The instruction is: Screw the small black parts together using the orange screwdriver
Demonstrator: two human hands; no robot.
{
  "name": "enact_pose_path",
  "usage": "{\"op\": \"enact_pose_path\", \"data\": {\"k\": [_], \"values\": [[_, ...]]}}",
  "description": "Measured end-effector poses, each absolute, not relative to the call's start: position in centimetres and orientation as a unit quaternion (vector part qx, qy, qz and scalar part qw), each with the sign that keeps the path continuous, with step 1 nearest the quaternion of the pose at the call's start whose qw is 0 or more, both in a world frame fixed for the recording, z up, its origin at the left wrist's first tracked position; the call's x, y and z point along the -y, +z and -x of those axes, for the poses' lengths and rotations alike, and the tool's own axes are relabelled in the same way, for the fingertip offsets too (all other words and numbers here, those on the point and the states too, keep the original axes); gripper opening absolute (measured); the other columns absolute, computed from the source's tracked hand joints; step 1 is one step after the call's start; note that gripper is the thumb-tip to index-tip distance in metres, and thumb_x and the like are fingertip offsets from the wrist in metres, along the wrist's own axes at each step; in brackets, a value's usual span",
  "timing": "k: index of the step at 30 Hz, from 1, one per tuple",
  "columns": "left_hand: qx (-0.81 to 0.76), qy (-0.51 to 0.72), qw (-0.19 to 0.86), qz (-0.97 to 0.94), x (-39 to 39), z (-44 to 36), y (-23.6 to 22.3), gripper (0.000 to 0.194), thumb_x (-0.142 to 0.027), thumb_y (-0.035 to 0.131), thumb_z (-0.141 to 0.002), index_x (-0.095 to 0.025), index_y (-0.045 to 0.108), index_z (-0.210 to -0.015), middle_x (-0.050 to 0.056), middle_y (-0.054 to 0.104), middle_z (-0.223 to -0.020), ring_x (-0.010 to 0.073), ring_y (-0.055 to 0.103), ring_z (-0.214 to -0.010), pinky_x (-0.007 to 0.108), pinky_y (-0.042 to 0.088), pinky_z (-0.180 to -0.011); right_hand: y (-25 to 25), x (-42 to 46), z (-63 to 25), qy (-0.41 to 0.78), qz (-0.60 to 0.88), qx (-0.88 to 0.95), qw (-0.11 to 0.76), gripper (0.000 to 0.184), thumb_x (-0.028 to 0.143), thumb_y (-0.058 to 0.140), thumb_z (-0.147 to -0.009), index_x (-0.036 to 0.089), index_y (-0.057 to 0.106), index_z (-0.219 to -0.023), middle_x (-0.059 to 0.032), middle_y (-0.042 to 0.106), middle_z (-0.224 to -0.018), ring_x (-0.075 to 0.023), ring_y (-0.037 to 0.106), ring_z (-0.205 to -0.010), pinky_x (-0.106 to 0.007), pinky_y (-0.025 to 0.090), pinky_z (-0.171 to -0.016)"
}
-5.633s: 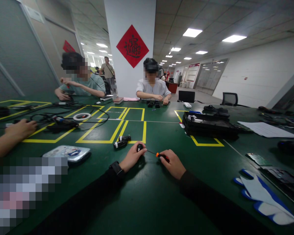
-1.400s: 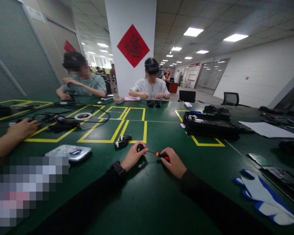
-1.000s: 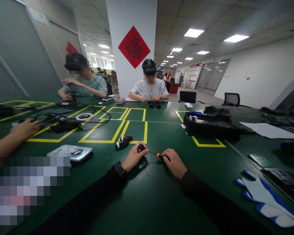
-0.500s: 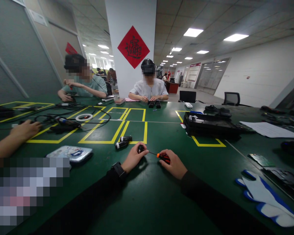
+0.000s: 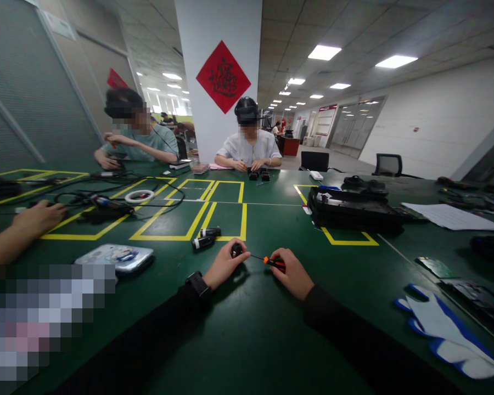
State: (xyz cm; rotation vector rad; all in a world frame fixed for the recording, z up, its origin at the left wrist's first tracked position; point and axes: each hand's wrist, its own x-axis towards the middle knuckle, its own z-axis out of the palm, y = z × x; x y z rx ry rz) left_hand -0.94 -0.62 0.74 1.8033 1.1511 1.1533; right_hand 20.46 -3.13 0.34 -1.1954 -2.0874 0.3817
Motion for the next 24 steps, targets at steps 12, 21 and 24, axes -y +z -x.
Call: {"op": "enact_pose_path", "data": {"k": [12,21,24], "values": [[-0.448,0.452,0.349,-0.688,0.84,0.92,0.99,0.020,-0.034,0.058,-0.072,-0.018,0.052,-0.082,0.000,0.056,-0.081,0.0143,0.052,-0.075,0.026,0.041,-0.072,0.01,2.87,-20.67,0.142,0.471,0.804,0.334,0.011,0.017,0.050,-0.079,0.018,0.053,-0.089,-0.0041,0.053,-0.087,-0.0170,0.047,-0.082,-0.031,0.038,-0.075],[-0.445,0.457,0.349,-0.687,0.73,0.89,0.78,0.019,-0.032,0.059,-0.072,-0.018,0.052,-0.082,-0.001,0.055,-0.079,0.0137,0.051,-0.073,0.026,0.040,-0.070,0.35,3.22,-20.42,0.095,0.487,0.802,0.332,0.018,0.024,0.055,-0.077,0.018,0.053,-0.095,-0.0070,0.052,-0.093,-0.0211,0.045,-0.093,-0.035,0.037,-0.081],[-0.446,0.459,0.350,-0.684,0.76,0.87,0.82,0.019,-0.032,0.059,-0.071,-0.018,0.052,-0.081,-0.001,0.055,-0.079,0.0139,0.052,-0.074,0.026,0.041,-0.071,0.45,3.24,-20.40,0.096,0.482,0.808,0.325,0.012,0.020,0.048,-0.080,0.018,0.054,-0.090,-0.0065,0.053,-0.091,-0.0206,0.044,-0.093,-0.035,0.036,-0.082]]}}
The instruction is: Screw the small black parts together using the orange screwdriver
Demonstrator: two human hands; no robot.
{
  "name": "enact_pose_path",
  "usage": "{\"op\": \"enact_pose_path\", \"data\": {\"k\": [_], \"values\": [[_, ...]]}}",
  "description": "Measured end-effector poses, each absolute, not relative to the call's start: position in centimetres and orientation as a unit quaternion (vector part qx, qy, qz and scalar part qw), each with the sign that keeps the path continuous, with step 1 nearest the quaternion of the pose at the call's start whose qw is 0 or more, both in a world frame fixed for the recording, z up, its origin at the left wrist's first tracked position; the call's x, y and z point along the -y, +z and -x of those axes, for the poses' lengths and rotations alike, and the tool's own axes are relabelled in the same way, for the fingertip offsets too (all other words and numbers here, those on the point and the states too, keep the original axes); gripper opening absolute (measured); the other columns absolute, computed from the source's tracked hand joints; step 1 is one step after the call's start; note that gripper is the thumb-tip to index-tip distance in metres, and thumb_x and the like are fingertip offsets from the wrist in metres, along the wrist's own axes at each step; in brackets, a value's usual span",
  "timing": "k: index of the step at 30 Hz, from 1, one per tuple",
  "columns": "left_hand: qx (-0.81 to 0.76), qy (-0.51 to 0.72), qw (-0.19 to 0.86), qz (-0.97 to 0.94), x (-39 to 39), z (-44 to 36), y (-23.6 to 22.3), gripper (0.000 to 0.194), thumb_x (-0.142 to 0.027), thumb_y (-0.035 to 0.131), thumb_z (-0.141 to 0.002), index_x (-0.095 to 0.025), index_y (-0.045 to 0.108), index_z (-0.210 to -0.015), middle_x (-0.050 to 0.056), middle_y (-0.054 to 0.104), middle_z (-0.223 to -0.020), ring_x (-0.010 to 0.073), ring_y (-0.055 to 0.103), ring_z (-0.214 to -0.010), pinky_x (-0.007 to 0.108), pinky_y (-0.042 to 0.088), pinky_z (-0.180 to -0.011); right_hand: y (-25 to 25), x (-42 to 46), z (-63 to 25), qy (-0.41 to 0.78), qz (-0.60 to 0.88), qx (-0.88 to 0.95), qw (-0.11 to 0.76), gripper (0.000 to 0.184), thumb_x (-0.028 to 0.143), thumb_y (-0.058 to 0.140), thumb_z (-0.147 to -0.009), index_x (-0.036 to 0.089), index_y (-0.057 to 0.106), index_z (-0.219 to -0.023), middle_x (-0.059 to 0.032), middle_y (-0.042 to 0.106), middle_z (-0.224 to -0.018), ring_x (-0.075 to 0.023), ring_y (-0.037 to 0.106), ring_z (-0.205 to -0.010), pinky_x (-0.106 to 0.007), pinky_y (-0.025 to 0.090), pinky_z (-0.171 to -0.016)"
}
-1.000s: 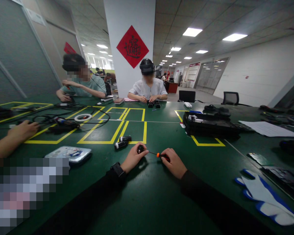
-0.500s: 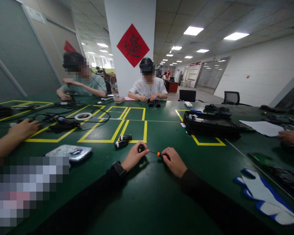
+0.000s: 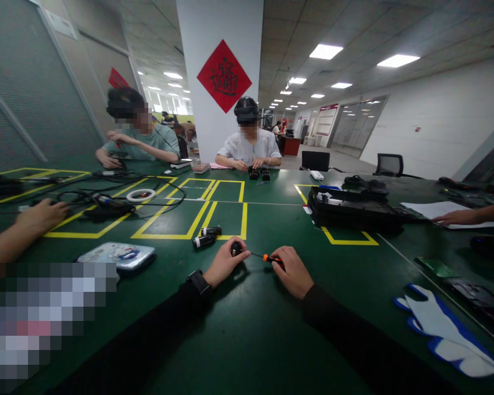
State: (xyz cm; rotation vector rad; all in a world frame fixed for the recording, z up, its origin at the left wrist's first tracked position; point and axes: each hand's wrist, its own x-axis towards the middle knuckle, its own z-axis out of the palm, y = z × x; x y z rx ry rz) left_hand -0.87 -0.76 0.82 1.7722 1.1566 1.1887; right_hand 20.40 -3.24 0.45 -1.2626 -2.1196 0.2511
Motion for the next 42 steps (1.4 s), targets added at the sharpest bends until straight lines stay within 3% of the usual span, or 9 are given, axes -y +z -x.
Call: {"op": "enact_pose_path", "data": {"k": [10,16,21,31,34,38,42], "values": [[-0.440,0.454,0.359,-0.686,0.74,0.94,0.99,0.017,-0.029,0.059,-0.070,-0.018,0.052,-0.081,-0.001,0.055,-0.079,0.0138,0.052,-0.075,0.025,0.041,-0.073,0.05,3.04,-20.67,0.144,0.470,0.797,0.351,0.017,0.014,0.053,-0.076,0.019,0.051,-0.092,-0.0050,0.052,-0.092,-0.0186,0.048,-0.088,-0.034,0.040,-0.079],[-0.434,0.454,0.364,-0.687,0.60,0.89,0.74,0.015,-0.027,0.058,-0.071,-0.018,0.052,-0.081,-0.001,0.054,-0.077,0.0130,0.051,-0.072,0.025,0.040,-0.070,0.21,3.32,-20.57,0.155,0.471,0.796,0.348,0.024,0.017,0.048,-0.082,0.019,0.049,-0.106,-0.0061,0.051,-0.100,-0.0173,0.048,-0.092,-0.034,0.039,-0.084],[-0.427,0.457,0.371,-0.686,0.66,0.93,0.75,0.015,-0.026,0.058,-0.071,-0.018,0.051,-0.081,-0.002,0.053,-0.077,0.0124,0.050,-0.071,0.024,0.040,-0.069,0.44,3.24,-20.60,0.127,0.465,0.810,0.333,0.016,0.014,0.040,-0.084,0.018,0.054,-0.091,-0.0056,0.052,-0.091,-0.0180,0.046,-0.090,-0.034,0.038,-0.083],[-0.434,0.448,0.363,-0.692,0.48,0.93,0.65,0.017,-0.030,0.058,-0.073,-0.017,0.051,-0.081,-0.002,0.053,-0.077,0.0121,0.049,-0.070,0.024,0.039,-0.067,0.03,3.07,-20.62,0.156,0.471,0.799,0.339,0.020,0.019,0.054,-0.078,0.018,0.051,-0.097,-0.0053,0.053,-0.094,-0.0175,0.048,-0.087,-0.032,0.040,-0.079],[-0.432,0.446,0.363,-0.694,0.44,0.94,0.62,0.016,-0.030,0.057,-0.073,-0.017,0.051,-0.082,-0.002,0.053,-0.078,0.0123,0.049,-0.071,0.024,0.039,-0.068,0.25,3.13,-20.59,0.145,0.471,0.803,0.335,0.019,0.021,0.048,-0.083,0.018,0.052,-0.101,-0.0064,0.053,-0.096,-0.0183,0.047,-0.091,-0.033,0.038,-0.082],[-0.433,0.447,0.361,-0.694,0.43,0.96,0.61,0.016,-0.029,0.058,-0.073,-0.017,0.051,-0.081,-0.002,0.053,-0.077,0.0124,0.050,-0.071,0.024,0.039,-0.069,0.34,2.87,-20.74,0.142,0.457,0.816,0.325,0.021,0.018,0.035,-0.089,0.017,0.056,-0.090,-0.0052,0.055,-0.089,-0.0170,0.047,-0.087,-0.032,0.037,-0.081],[-0.436,0.445,0.360,-0.694,0.45,1.03,0.59,0.016,-0.029,0.058,-0.073,-0.017,0.051,-0.082,-0.001,0.053,-0.078,0.0125,0.050,-0.072,0.024,0.039,-0.069,0.15,2.62,-20.90,0.154,0.449,0.821,0.318,0.019,0.019,0.036,-0.089,0.017,0.055,-0.086,-0.0042,0.055,-0.084,-0.0161,0.048,-0.082,-0.030,0.038,-0.076]]}}
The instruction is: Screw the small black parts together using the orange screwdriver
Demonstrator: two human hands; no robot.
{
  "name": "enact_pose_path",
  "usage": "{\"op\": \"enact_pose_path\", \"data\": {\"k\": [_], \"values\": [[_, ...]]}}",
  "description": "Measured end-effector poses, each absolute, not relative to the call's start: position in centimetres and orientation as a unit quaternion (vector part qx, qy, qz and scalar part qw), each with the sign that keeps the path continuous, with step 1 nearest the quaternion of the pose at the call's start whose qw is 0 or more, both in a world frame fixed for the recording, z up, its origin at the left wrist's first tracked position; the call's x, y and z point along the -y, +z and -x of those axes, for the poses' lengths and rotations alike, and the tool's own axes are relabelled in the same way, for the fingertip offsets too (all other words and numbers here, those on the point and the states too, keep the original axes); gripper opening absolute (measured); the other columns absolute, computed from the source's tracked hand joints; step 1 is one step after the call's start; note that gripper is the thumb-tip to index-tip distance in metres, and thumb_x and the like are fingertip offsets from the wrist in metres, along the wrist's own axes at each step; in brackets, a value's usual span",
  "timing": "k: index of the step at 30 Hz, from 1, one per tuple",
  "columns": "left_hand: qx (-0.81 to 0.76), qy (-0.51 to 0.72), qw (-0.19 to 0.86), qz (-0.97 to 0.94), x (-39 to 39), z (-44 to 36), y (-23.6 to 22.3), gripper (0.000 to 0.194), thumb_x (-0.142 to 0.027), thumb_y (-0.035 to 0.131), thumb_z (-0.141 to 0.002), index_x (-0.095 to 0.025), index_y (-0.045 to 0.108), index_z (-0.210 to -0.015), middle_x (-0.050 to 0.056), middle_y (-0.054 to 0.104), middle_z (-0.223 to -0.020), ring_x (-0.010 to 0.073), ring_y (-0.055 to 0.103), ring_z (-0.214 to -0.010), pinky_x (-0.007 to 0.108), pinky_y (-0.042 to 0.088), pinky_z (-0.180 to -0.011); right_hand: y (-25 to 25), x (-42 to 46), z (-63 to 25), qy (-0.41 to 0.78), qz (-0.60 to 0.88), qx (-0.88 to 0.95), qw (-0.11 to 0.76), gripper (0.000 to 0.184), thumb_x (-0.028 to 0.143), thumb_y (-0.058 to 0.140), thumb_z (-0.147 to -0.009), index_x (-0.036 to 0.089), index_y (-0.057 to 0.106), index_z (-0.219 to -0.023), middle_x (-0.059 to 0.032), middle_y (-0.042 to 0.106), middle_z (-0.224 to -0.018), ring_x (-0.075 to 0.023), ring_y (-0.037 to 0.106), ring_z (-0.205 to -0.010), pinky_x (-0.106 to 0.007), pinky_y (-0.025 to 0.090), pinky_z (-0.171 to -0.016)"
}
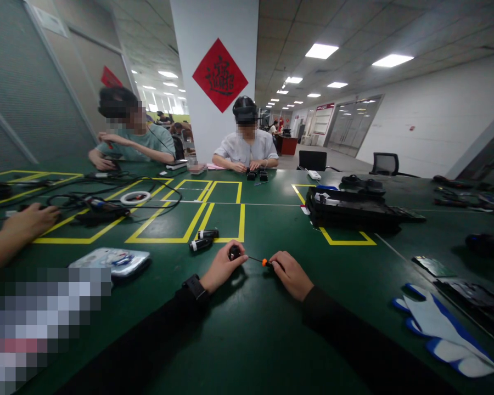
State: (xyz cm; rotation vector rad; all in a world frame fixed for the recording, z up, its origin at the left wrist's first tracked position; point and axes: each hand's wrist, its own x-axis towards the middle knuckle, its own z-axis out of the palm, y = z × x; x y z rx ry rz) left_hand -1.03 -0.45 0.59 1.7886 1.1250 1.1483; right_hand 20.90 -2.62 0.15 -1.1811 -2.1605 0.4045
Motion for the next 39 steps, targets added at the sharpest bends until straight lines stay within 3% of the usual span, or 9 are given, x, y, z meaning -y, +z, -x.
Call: {"op": "enact_pose_path", "data": {"k": [10,13,17,27,35,39], "values": [[-0.444,0.440,0.350,-0.697,0.61,1.02,0.84,0.017,-0.031,0.058,-0.073,-0.017,0.052,-0.080,-0.002,0.053,-0.076,0.0121,0.049,-0.069,0.023,0.039,-0.066,0.04,2.90,-20.79,0.179,0.455,0.803,0.341,0.015,0.023,0.052,-0.082,0.018,0.051,-0.096,-0.0046,0.054,-0.091,-0.0162,0.050,-0.084,-0.031,0.040,-0.077],[-0.448,0.438,0.345,-0.699,0.61,1.00,0.82,0.018,-0.032,0.058,-0.072,-0.017,0.053,-0.080,-0.001,0.054,-0.077,0.0126,0.050,-0.070,0.024,0.039,-0.067,0.15,2.90,-20.66,0.163,0.454,0.806,0.344,0.016,0.023,0.048,-0.084,0.018,0.052,-0.099,-0.0055,0.054,-0.094,-0.0168,0.049,-0.089,-0.032,0.038,-0.081],[-0.448,0.436,0.340,-0.703,0.55,1.00,0.70,0.018,-0.033,0.058,-0.072,-0.017,0.052,-0.079,-0.001,0.055,-0.077,0.0135,0.052,-0.072,0.025,0.040,-0.069,0.13,2.73,-20.65,0.136,0.455,0.819,0.323,0.017,0.021,0.040,-0.088,0.017,0.057,-0.086,-0.0050,0.055,-0.088,-0.0170,0.047,-0.088,-0.032,0.037,-0.081],[-0.440,0.436,0.349,-0.703,0.58,1.10,0.66,0.021,-0.034,0.059,-0.072,-0.018,0.051,-0.081,-0.001,0.055,-0.079,0.0136,0.052,-0.074,0.025,0.041,-0.071,-0.02,2.86,-20.73,0.175,0.460,0.805,0.330,0.015,0.018,0.053,-0.079,0.018,0.052,-0.094,-0.0035,0.054,-0.089,-0.0155,0.050,-0.082,-0.030,0.040,-0.076],[-0.445,0.439,0.345,-0.700,0.72,0.93,0.88,0.017,-0.031,0.057,-0.072,-0.017,0.051,-0.080,-0.001,0.054,-0.078,0.0135,0.051,-0.073,0.026,0.040,-0.071,0.27,2.80,-20.61,0.154,0.447,0.817,0.330,0.015,0.016,0.042,-0.085,0.017,0.056,-0.089,-0.0054,0.054,-0.090,-0.0170,0.046,-0.090,-0.032,0.037,-0.082],[-0.443,0.439,0.350,-0.699,0.82,0.95,0.98,0.017,-0.030,0.058,-0.072,-0.017,0.051,-0.081,-0.001,0.054,-0.078,0.0135,0.051,-0.072,0.026,0.040,-0.070,0.20,2.77,-20.69,0.160,0.451,0.814,0.330,0.013,0.017,0.048,-0.082,0.018,0.055,-0.092,-0.0052,0.053,-0.091,-0.0174,0.047,-0.087,-0.032,0.039,-0.079]]}}
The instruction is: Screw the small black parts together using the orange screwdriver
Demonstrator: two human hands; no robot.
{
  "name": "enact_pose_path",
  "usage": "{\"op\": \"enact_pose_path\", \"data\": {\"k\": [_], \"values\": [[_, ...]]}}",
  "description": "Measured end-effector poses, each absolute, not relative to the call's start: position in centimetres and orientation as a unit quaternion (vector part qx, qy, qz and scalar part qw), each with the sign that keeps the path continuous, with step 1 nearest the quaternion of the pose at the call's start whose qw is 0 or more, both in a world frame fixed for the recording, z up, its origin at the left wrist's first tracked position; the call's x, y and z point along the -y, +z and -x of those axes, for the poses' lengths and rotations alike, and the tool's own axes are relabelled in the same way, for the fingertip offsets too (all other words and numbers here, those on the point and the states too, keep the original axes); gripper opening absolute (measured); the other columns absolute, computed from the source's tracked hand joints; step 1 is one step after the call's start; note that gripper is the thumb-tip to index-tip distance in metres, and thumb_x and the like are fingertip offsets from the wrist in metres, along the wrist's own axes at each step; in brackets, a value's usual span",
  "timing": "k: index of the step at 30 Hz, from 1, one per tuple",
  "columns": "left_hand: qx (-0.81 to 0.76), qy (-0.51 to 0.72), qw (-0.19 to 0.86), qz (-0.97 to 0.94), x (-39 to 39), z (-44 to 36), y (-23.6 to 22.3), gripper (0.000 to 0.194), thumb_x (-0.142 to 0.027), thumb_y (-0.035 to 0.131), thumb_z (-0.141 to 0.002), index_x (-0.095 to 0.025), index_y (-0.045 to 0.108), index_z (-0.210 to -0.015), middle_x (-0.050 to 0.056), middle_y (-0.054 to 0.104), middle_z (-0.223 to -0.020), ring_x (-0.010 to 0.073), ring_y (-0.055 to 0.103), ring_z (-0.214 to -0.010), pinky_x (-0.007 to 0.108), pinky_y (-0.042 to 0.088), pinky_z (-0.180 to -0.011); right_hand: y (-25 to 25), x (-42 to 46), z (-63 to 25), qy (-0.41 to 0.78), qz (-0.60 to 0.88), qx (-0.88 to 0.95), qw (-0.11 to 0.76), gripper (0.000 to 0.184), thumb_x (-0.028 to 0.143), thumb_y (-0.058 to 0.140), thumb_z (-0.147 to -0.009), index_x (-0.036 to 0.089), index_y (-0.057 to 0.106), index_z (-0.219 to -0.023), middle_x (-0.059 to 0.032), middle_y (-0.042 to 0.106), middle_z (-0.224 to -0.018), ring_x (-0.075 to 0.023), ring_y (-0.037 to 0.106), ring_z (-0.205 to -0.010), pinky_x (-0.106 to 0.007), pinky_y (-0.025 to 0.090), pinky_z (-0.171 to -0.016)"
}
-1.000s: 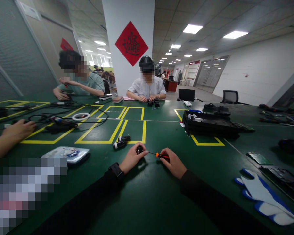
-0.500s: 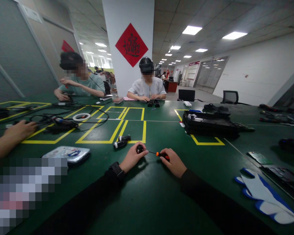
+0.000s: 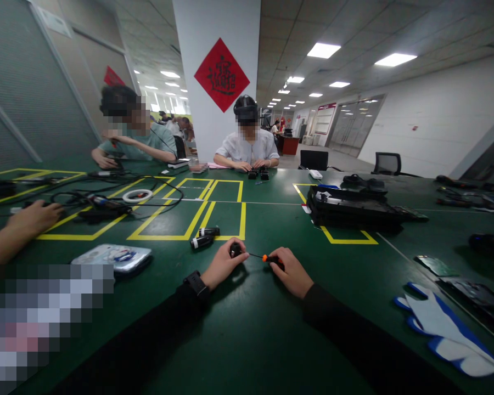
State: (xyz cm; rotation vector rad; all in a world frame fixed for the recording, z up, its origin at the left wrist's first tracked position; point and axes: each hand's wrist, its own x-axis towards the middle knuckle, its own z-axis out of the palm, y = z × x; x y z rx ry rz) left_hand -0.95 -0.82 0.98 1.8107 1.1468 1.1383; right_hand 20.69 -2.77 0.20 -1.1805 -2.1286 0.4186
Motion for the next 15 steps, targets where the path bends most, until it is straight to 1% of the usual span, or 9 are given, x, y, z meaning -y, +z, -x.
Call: {"op": "enact_pose_path", "data": {"k": [5,9,12,15], "values": [[-0.446,0.446,0.346,-0.695,0.77,0.90,0.91,0.018,-0.032,0.058,-0.072,-0.017,0.052,-0.080,-0.001,0.054,-0.077,0.0132,0.051,-0.072,0.025,0.041,-0.069,0.11,2.87,-20.70,0.181,0.461,0.803,0.332,0.016,0.018,0.053,-0.079,0.018,0.054,-0.095,-0.0050,0.054,-0.092,-0.0171,0.049,-0.086,-0.033,0.040,-0.079],[-0.440,0.447,0.350,-0.696,0.63,0.91,0.73,0.017,-0.031,0.059,-0.071,-0.017,0.052,-0.079,-0.001,0.055,-0.076,0.0129,0.052,-0.071,0.025,0.041,-0.068,0.17,2.84,-20.69,0.177,0.450,0.805,0.344,0.019,0.018,0.046,-0.083,0.018,0.053,-0.101,-0.0059,0.054,-0.096,-0.0171,0.048,-0.092,-0.033,0.038,-0.084],[-0.437,0.444,0.356,-0.696,0.56,0.94,0.65,0.018,-0.031,0.059,-0.071,-0.017,0.052,-0.080,-0.001,0.055,-0.076,0.0129,0.052,-0.071,0.025,0.041,-0.068,0.10,2.67,-20.68,0.163,0.444,0.812,0.342,0.018,0.016,0.040,-0.087,0.018,0.056,-0.094,-0.0052,0.054,-0.092,-0.0167,0.047,-0.092,-0.033,0.037,-0.084],[-0.435,0.446,0.357,-0.696,0.58,0.97,0.69,0.017,-0.030,0.059,-0.071,-0.017,0.052,-0.080,-0.001,0.055,-0.077,0.0130,0.052,-0.072,0.026,0.041,-0.070,0.00,2.58,-20.66,0.159,0.442,0.816,0.338,0.016,0.016,0.041,-0.086,0.017,0.056,-0.091,-0.0048,0.054,-0.090,-0.0166,0.047,-0.089,-0.032,0.038,-0.082]]}}
